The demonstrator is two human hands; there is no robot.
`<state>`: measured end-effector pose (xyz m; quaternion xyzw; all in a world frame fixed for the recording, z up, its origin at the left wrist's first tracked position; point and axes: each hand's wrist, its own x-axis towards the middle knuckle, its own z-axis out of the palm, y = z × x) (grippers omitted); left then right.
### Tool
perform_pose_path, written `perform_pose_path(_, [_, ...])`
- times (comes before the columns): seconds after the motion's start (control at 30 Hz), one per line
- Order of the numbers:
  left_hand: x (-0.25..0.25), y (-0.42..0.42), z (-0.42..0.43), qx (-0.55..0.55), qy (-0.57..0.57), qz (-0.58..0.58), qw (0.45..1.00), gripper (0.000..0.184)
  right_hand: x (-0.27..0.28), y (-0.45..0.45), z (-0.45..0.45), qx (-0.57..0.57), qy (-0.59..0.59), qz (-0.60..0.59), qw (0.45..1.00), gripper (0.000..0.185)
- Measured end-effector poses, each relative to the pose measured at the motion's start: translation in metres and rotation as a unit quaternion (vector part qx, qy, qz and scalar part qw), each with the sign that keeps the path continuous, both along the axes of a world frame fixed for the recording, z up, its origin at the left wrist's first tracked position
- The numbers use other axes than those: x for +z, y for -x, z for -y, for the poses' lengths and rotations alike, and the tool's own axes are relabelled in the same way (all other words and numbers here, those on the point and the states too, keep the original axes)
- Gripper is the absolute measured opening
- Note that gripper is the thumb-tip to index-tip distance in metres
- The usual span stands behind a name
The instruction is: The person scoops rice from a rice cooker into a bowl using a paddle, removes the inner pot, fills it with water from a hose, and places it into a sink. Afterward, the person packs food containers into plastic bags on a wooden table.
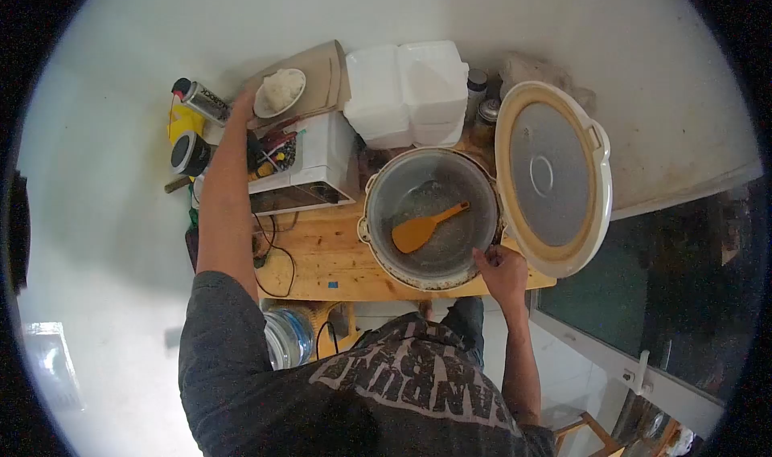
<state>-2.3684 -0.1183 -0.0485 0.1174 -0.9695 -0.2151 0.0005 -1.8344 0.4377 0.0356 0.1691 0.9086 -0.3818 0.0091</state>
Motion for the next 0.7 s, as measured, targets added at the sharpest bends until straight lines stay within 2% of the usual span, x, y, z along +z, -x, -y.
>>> perform_pose_path(0.1, [0.042,-0.024,-0.019,0.009,0.003,-0.064,0.998,0.055,0.004,0.001,0.0,-0.017,0.096,0.035,0.995,0.027])
perform_pose_path(0.17, [0.146,-0.13,-0.108,0.065,0.1,-0.232,0.965,0.052,0.004,0.001,0.0,-0.031,0.165,0.027,0.985,0.024])
perform_pose_path(0.23, [0.196,-0.201,-0.163,-0.068,-0.072,-0.316,0.944,0.043,-0.003,0.002,-0.001,-0.039,0.23,0.011,0.972,0.02])
perform_pose_path(0.3, [0.213,-0.267,-0.205,-0.172,-0.094,-0.324,0.926,0.033,-0.014,0.0,-0.005,-0.034,0.285,-0.004,0.958,0.017])
perform_pose_path(0.33, [0.221,-0.307,-0.23,-0.084,-0.264,-0.133,0.952,0.032,-0.011,0.001,-0.003,-0.037,0.273,0.014,0.961,0.016])
perform_pose_path(0.37, [0.183,-0.316,-0.221,-0.219,-0.077,-0.184,0.955,0.031,-0.005,0.001,-0.001,-0.039,0.261,0.031,0.964,0.015])
perform_pose_path(0.4, [0.179,-0.351,-0.244,-0.296,-0.144,-0.189,0.925,0.029,-0.002,0.002,0.002,-0.04,0.248,0.047,0.967,0.014])
perform_pose_path(0.43, [0.186,-0.385,-0.262,-0.299,-0.151,-0.089,0.938,0.029,-0.003,0.003,0.005,-0.038,0.264,0.026,0.963,0.014])
perform_pose_path(0.5, [0.145,-0.414,-0.272,-0.329,-0.191,-0.07,0.922,0.029,-0.006,0.0,0.01,-0.042,0.295,-0.014,0.954,0.014])
perform_pose_path(0.6, [0.123,-0.445,-0.277,-0.265,-0.289,-0.091,0.916,0.028,-0.003,0.001,0.016,-0.034,0.305,-0.049,0.951,0.014])
perform_pose_path(0.7, [0.102,-0.46,-0.269,-0.177,-0.329,-0.121,0.92,0.028,-0.016,0.0,0.012,-0.007,0.308,-0.075,0.948,0.015])
